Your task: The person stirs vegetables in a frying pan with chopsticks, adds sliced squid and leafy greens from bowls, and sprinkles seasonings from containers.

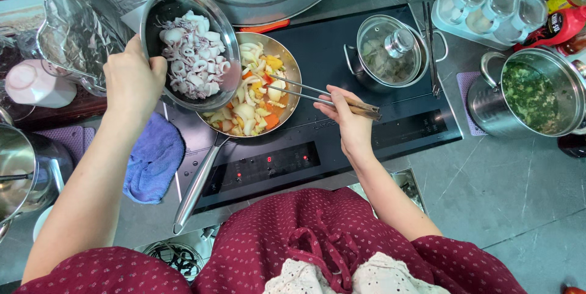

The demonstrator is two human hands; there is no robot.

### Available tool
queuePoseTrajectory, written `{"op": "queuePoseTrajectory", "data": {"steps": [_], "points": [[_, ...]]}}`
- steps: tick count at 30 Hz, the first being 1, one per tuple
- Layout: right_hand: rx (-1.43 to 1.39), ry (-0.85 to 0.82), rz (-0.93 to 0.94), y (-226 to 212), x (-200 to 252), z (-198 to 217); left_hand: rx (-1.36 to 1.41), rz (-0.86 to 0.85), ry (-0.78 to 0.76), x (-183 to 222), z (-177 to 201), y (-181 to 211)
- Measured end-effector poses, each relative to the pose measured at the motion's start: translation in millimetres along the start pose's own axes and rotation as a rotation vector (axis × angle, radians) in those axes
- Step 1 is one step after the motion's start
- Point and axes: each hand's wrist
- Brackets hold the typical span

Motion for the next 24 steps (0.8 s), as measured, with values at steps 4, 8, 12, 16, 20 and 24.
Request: {"op": "queuePoseTrajectory", "data": {"steps": [4, 8, 12, 16, 20, 24], "points": [[-0.003, -0.001, 0.003, 1, 0, 0, -0.008, 0.019, -0.008, -1, 1, -4], [-0.01, -0.003, 0.008, 2, 1, 0, -0.04, -0.015, 0.021, -3, -1, -9], [0.006, -0.002, 0.004, 0, 2, -2, -0.035, 0.013, 0.02, -2, -2, -11], [-0.001, -0.005, 0.013, 0, 2, -2, -0.059, 0.042, 0.027, -1, -2, -10], [0.009, -0.001, -0.002, 1, 2, -2, -0.039, 0.054, 0.03, -2, -2, -10], [0.03, 0.003, -0.008, 0, 3, -2, -0.092, 0.038, 0.021, -2, -2, -10]]}}
Point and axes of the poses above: each hand's wrist, its own x-axis away from the middle knuckle, its own z-axis out of the back of the hand, y = z × x, and after that the axes turned 14 degrees about -y, right-handed
